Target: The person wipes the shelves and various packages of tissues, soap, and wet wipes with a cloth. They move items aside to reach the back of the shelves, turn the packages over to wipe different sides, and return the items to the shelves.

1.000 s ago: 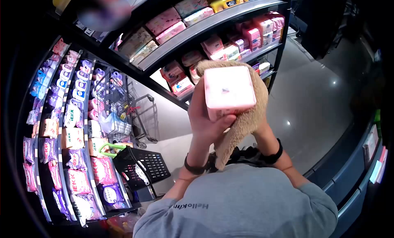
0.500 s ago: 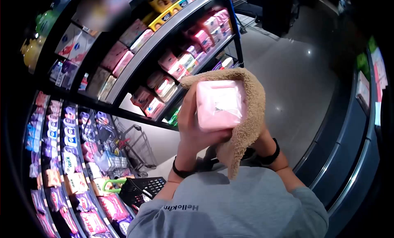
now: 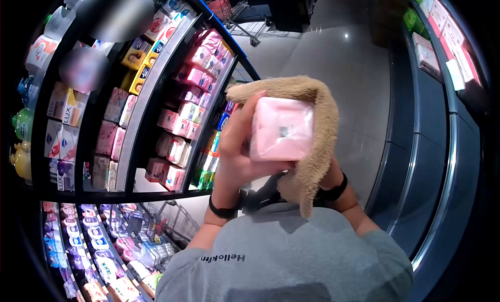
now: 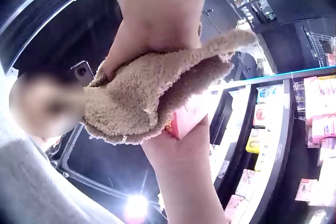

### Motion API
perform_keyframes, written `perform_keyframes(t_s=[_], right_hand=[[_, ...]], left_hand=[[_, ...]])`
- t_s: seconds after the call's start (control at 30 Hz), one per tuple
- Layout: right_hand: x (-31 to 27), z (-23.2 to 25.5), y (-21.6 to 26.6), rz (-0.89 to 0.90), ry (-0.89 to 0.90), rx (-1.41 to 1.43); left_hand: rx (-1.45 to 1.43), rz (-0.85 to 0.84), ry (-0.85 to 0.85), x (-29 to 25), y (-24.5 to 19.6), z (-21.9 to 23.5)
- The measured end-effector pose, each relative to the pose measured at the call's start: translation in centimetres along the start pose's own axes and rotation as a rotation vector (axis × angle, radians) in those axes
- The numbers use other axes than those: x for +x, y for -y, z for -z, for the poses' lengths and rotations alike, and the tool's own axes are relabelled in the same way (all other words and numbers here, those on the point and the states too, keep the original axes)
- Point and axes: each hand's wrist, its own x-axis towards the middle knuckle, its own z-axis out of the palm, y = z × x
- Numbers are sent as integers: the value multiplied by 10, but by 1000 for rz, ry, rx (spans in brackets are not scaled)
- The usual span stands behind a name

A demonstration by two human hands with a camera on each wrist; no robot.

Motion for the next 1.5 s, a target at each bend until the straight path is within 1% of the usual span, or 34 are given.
perform_keyframes(t_s=[0.03, 0.1, 0.17, 0.27, 0.37, 0.43, 0.53, 0.57, 0.63, 0.7, 0.77, 0.8, 0.83, 0.9, 0.93, 0.97, 1.03, 1.07, 1.1, 1.13, 1.2, 1.23, 1.3, 1.33, 1.37, 1.4, 1.43, 1.5], right_hand=[[4, 2, -3, 11, 0, -12], [6, 5, -11, 10, 13, -25], [9, 5, -19, 11, 38, -22], [14, 2, -29, 7, 85, -11], [21, 1, -34, 9, 129, 2], [28, 2, -40, 8, 155, 1], [44, 3, -49, 25, 196, -9], [50, 4, -53, 35, 206, -10], [57, 8, -58, 60, 208, -25], [63, 16, -65, 84, 218, -38], [62, 26, -72, 103, 218, -63], [62, 32, -72, 112, 206, -96], [62, 41, -72, 121, 199, -128], [64, 61, -69, 141, 173, -201], [69, 72, -65, 121, 82, -241], [73, 84, -60, 111, 34, -284], [75, 106, -47, 69, -47, -364], [80, 117, -42, 49, -81, -410], [83, 126, -35, 25, -107, -451], [88, 134, -30, 3, -126, -487], [103, 148, -21, -47, -139, -554], [109, 154, -16, -69, -134, -574], [125, 163, -14, -104, -101, -617], [132, 166, -13, -122, -81, -633], [138, 168, -12, -135, -63, -643], [142, 169, -10, -141, -45, -649], [146, 169, -11, -147, -33, -648], [154, 168, -12, -150, -14, -652]], left_hand=[[9, 15, -10, 3, 1, 0], [134, -80, 13, 5, 5, 1], [135, -9, 7, 1, 6, 7], [176, -12, -42, -2, 5, 15], [331, -120, -93, -4, 4, 19], [296, -98, -128, -9, 5, 18], [315, -140, -179, -7, 12, 14], [259, -154, -178, -2, 12, 14], [234, -139, -234, 1, 20, 9], [250, -179, -226, 8, 26, 5], [362, -159, -278, 11, 39, -1], [364, -238, -317, 16, 51, -7], [339, -223, -293, 18, 58, -12], [124, 22, -308, 22, 71, -27], [29, 73, -259, 28, 80, -36], [-74, 121, -208, 36, 90, -45], [-272, 128, -88, 57, 110, -71], [-246, 99, -32, 68, 123, -82], [-206, 94, -26, 77, 133, -95], [-246, 114, -19, 87, 141, -106], [-264, 137, -47, 109, 149, -120], [-289, 172, -107, 119, 152, -121], [-400, 164, -25, 136, 166, -121], [-427, 144, -73, 142, 173, -125], [-455, 180, -105, 148, 174, -130], [-465, 170, -140, 154, 177, -132], [-474, 153, -160, 157, 180, -132], [-473, 176, -180, 162, 182, -123]])
